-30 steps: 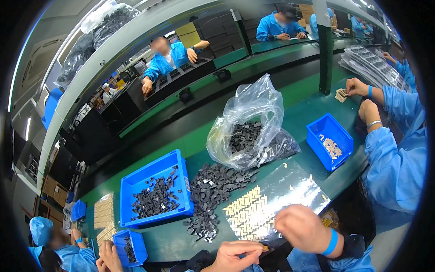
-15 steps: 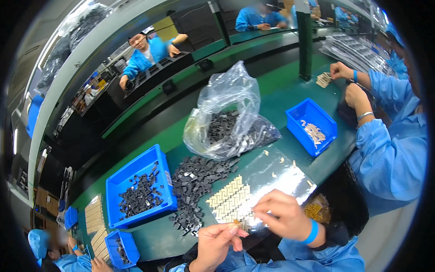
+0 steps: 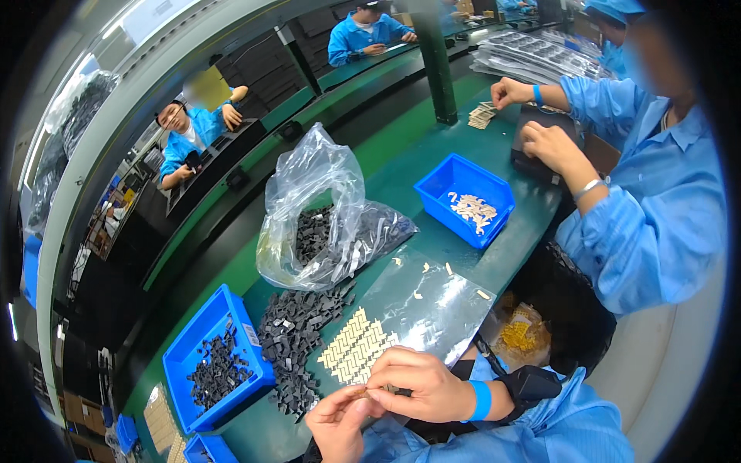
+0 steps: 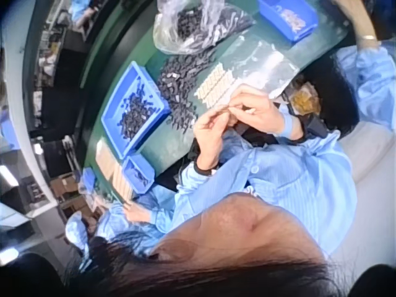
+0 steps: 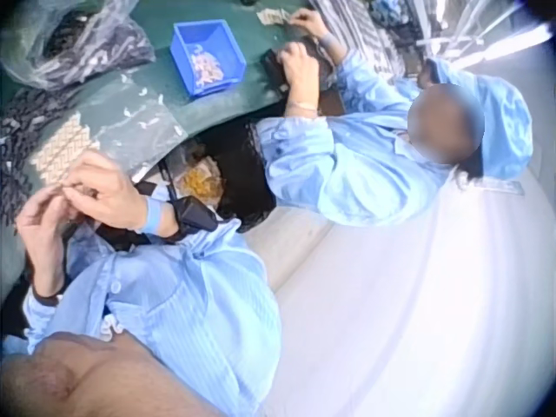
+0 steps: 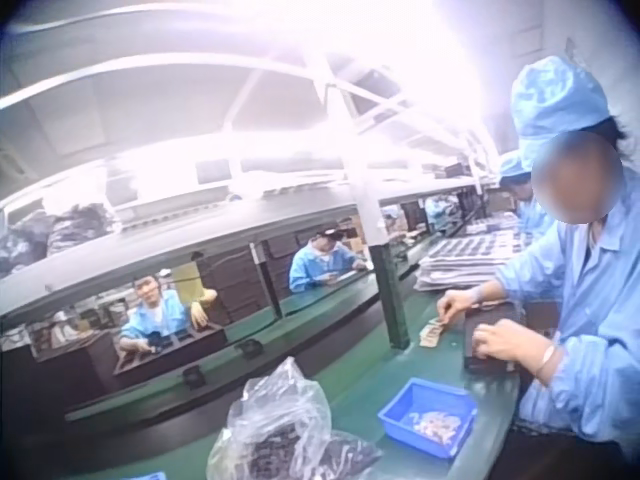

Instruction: The person is manually assembling small black and gold plastic or rubber components at a factory workstation.

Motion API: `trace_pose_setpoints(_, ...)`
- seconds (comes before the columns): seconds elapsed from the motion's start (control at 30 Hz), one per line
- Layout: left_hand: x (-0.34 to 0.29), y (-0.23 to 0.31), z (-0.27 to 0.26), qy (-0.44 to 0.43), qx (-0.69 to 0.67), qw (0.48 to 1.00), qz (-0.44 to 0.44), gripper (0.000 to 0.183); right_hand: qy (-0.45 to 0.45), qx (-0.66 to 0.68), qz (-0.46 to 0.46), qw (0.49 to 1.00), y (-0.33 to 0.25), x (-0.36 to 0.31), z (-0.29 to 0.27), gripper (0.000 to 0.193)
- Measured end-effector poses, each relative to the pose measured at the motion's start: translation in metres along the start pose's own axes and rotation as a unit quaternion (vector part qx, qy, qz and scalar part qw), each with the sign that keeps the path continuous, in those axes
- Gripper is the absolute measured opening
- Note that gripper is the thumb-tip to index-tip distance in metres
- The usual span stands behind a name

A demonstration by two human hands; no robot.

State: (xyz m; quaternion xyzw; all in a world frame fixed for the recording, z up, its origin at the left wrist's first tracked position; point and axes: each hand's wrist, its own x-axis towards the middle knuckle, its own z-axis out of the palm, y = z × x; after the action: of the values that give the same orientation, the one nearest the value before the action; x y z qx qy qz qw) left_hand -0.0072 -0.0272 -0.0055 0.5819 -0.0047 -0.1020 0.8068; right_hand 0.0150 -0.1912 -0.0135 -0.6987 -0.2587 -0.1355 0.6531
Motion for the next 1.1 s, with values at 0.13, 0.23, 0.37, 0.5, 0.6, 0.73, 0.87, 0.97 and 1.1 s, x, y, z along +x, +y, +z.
trace_pose_setpoints(0.13,0.005,-0.001,-0.004,0.011,0.058,0.994,0.087,0.015,-0.031,-0.013,-0.023,0.999,-0.001,0.003,-0.003,0.006)
trace_pose_setpoints(0.23,0.005,0.000,-0.003,0.013,0.102,0.988,0.115,0.013,-0.034,-0.024,-0.029,0.999,-0.001,0.004,-0.001,0.005)
trace_pose_setpoints(0.37,0.003,-0.006,-0.005,0.073,0.106,0.982,0.135,0.012,0.000,-0.038,-0.009,0.999,-0.003,0.004,0.001,0.007)
trace_pose_setpoints(0.5,0.010,-0.006,-0.002,0.071,0.089,0.973,0.201,0.013,0.012,-0.045,-0.012,0.999,-0.003,0.004,0.004,0.010)
trace_pose_setpoints(0.6,0.007,-0.007,-0.001,0.061,0.080,0.980,0.172,0.013,0.013,-0.053,-0.019,0.998,0.002,0.002,0.007,0.012)
trace_pose_setpoints(0.73,0.007,-0.009,-0.001,0.044,0.061,0.989,0.128,0.013,0.013,-0.081,-0.019,0.996,0.001,0.001,0.006,0.013)
trace_pose_setpoints(0.87,0.006,-0.013,-0.002,0.040,-0.065,0.997,0.034,0.013,0.012,-0.105,-0.011,0.994,0.001,0.001,0.007,0.012)
trace_pose_setpoints(0.97,0.005,-0.006,0.003,0.038,-0.184,0.981,-0.056,0.013,0.018,-0.100,-0.007,0.995,0.003,0.000,0.007,0.010)
trace_pose_setpoints(1.1,0.002,-0.010,-0.006,0.030,-0.200,0.979,-0.036,0.014,0.010,-0.103,-0.029,0.994,-0.002,0.008,-0.004,0.006)
